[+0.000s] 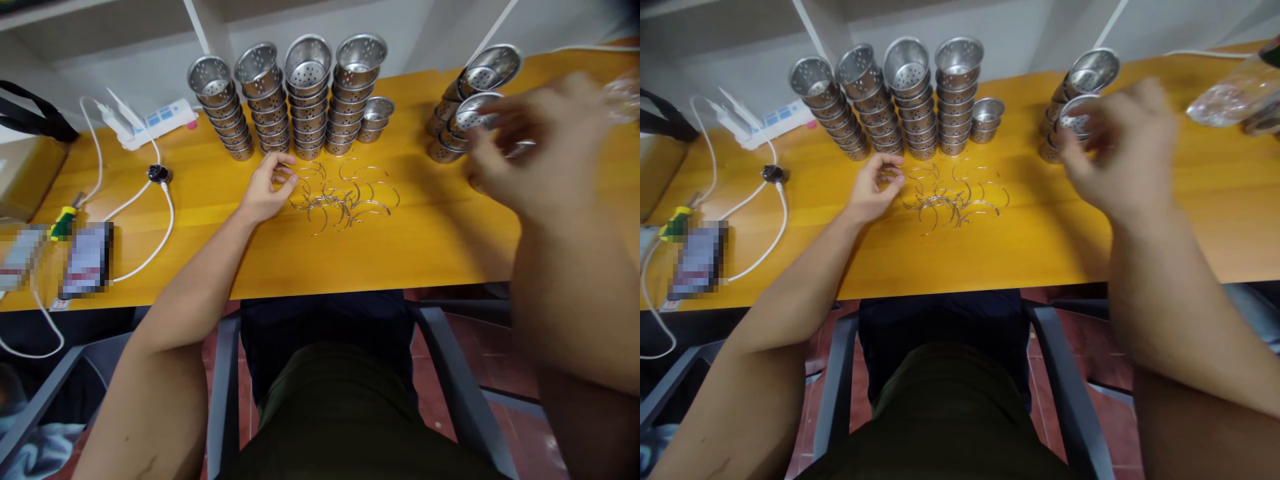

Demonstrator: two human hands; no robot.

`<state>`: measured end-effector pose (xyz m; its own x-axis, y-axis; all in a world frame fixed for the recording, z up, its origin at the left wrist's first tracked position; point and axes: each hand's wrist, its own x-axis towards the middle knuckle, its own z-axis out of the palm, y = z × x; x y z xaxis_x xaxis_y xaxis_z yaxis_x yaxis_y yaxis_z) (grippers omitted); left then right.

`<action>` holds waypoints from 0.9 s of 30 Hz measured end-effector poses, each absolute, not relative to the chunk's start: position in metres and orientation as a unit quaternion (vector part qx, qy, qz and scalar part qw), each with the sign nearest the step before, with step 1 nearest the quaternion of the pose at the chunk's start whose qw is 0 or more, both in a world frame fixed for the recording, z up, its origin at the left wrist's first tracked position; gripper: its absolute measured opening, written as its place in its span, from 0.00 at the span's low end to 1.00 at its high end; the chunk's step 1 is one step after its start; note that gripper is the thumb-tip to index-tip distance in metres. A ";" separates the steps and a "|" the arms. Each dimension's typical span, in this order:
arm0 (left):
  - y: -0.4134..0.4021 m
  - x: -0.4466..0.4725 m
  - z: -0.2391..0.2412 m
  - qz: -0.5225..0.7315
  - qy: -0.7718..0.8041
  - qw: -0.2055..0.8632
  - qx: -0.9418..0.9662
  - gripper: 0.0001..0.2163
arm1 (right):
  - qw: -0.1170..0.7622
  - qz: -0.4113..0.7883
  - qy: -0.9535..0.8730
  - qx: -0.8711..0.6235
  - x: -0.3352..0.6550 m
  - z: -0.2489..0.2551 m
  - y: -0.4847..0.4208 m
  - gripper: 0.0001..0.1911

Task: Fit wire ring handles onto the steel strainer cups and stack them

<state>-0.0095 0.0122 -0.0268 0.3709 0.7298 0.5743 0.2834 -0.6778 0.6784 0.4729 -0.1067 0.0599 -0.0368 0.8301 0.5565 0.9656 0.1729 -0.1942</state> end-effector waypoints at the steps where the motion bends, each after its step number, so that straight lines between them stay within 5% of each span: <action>1: 0.012 -0.010 -0.026 0.460 0.319 0.243 0.792 0.16 | 0.296 -0.076 -0.729 -0.612 0.452 0.069 -0.089 0.24; 5: 0.011 -0.011 -0.026 0.470 0.322 0.242 0.786 0.16 | 0.222 0.044 -0.740 -0.633 0.385 0.085 -0.013 0.40; 11: 0.008 -0.010 -0.028 0.475 0.318 0.248 0.782 0.15 | 0.140 0.056 -0.711 -0.687 0.358 0.071 0.035 0.19; 20: 0.003 -0.008 -0.022 0.458 0.308 0.243 0.798 0.16 | 0.272 -0.018 -0.679 -0.681 0.374 0.108 -0.045 0.15; 23: -0.005 -0.006 -0.015 0.456 0.297 0.248 0.801 0.25 | 0.333 -0.003 -0.754 -0.567 0.373 0.126 -0.074 0.11; 27: -0.015 0.000 -0.006 0.437 0.259 0.276 0.816 0.52 | 0.279 0.129 -0.888 -0.343 0.341 0.113 -0.083 0.23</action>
